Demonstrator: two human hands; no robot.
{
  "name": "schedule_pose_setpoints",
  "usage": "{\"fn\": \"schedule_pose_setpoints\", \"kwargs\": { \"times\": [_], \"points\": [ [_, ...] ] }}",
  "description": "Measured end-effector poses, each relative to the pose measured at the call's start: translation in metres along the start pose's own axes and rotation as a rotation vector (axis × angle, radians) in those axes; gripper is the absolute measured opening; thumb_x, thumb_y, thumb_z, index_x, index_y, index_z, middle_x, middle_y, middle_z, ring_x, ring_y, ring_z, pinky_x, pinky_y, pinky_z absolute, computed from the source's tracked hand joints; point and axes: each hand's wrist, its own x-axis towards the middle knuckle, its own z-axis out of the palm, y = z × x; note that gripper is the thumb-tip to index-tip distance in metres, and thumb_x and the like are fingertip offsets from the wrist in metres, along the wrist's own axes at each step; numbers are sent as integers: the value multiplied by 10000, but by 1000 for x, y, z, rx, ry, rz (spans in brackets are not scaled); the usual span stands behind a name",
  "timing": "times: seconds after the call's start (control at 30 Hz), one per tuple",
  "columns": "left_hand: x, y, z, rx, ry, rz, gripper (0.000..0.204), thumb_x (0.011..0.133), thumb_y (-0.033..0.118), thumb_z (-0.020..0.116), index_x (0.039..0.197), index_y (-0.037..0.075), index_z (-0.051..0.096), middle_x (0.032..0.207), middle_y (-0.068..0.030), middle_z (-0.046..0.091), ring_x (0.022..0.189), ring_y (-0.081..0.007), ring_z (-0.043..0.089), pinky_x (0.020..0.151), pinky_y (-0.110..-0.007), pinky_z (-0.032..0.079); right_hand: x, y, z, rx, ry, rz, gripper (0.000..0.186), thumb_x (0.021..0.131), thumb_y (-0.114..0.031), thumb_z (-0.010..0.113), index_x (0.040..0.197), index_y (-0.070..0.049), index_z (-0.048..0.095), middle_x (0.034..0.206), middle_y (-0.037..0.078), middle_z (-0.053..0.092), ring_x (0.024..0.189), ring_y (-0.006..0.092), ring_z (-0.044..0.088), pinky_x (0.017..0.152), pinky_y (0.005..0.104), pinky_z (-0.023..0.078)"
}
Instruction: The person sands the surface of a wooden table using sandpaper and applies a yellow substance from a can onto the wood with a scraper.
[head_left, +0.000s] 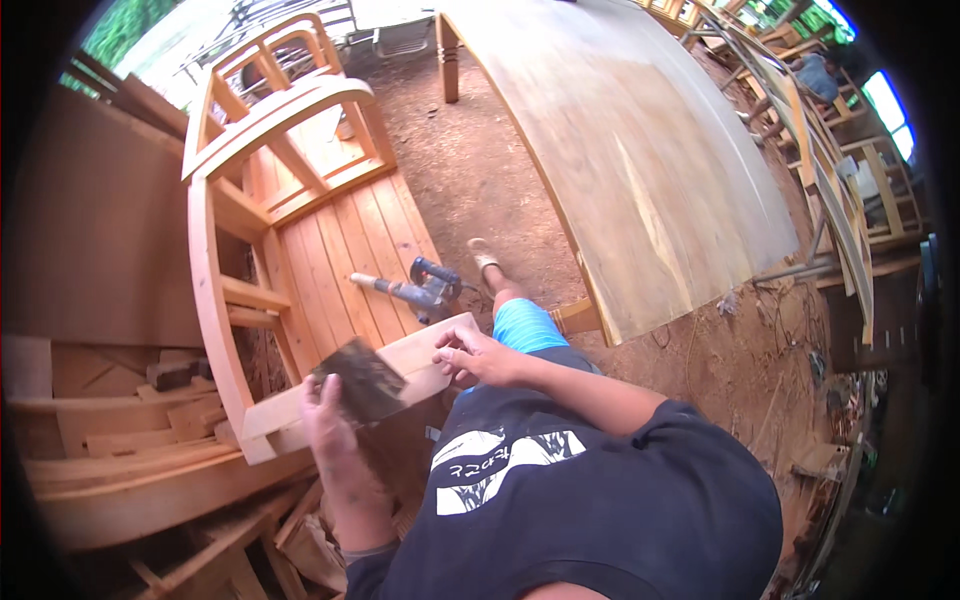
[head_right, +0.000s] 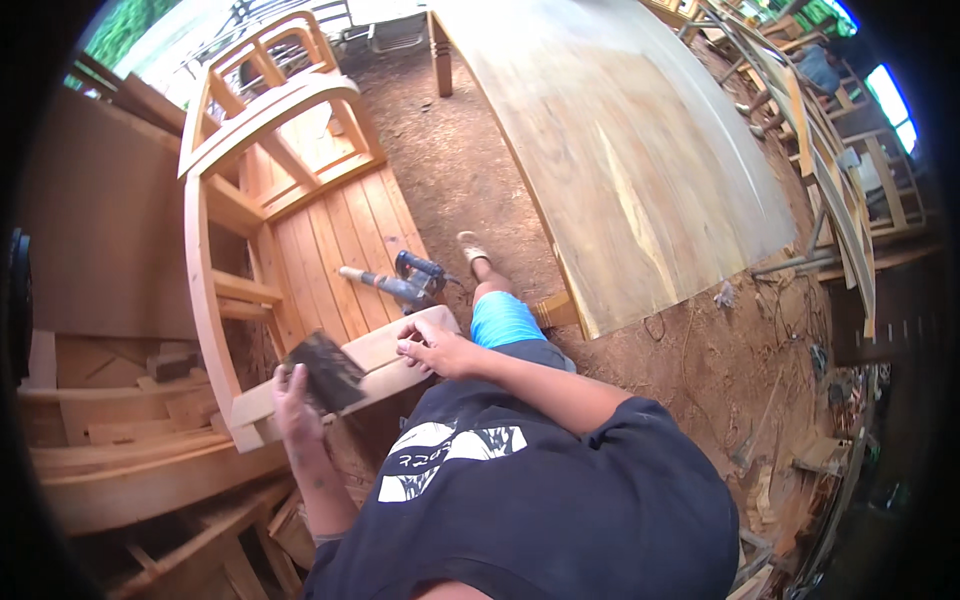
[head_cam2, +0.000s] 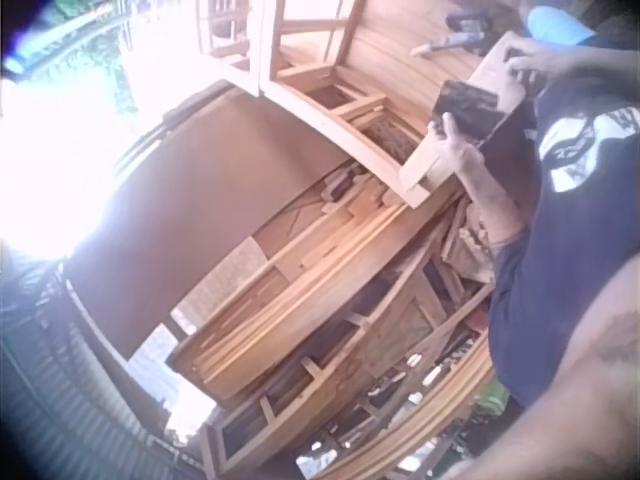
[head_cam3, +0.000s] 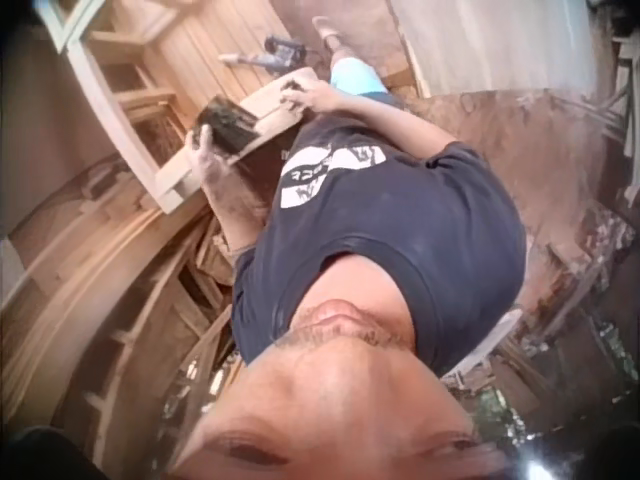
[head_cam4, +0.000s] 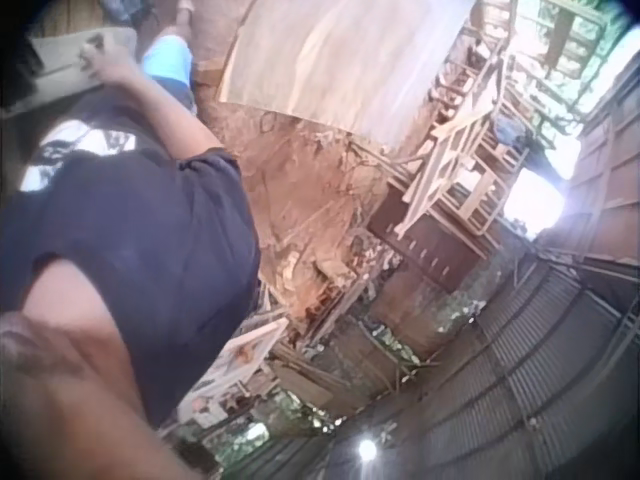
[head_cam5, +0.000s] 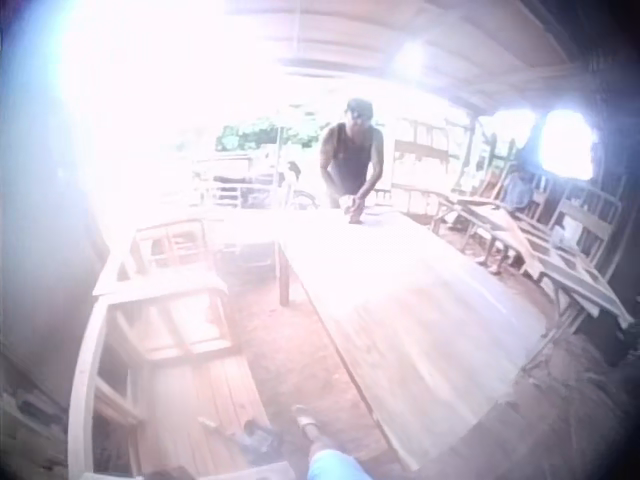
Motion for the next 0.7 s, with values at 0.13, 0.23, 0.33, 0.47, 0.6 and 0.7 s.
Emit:
{"fn": "schedule_pose_setpoints", "kwargs": {
  "times": [0.13,0.23,0.33,0.47,0.6,0.7],
  "points": [
    [76,41,-1,-27,-76,136,169,892,85,590,1031,5,538,931,-80,624,831,-153,614,767,-285,517,44,-17,-62,-327,50,-117,350,951,-320,520,1119,-14,495,988,128,573,938,209,568,826,336,466],
    [141,80,28,9,56,174,151,909,115,568,1012,5,557,934,-78,628,826,-143,607,766,-278,504,82,-48,-123,-410,28,16,362,941,-354,529,1096,-27,541,1023,133,601,988,232,583,871,339,452],
    [221,108,57,48,60,210,170,907,142,579,997,-1,568,931,-71,622,810,-126,595,747,-268,488,151,-75,-197,-448,15,133,372,931,-341,560,1122,-24,530,1040,143,624,977,204,602,851,336,470],
    [365,118,108,181,59,196,169,902,159,583,954,-2,585,927,-53,617,835,-103,570,764,-266,465,294,-133,-306,-483,-48,36,545,789,-303,750,1163,-8,486,1048,137,619,963,205,604,862,347,485],
    [552,110,171,377,160,383,226,889,177,587,1002,-18,604,948,-60,611,867,-106,542,787,-277,444,487,-179,-372,-177,221,-107,501,802,-270,726,1149,-8,477,1009,124,610,918,185,603,796,318,505],
    [675,95,186,203,276,450,229,898,171,594,960,-50,588,851,-74,639,683,-104,584,651,-227,490,617,-170,-396,-58,434,-200,416,836,-212,654,1148,-5,474,963,116,625,871,198,617,762,314,507]
  ]
}}
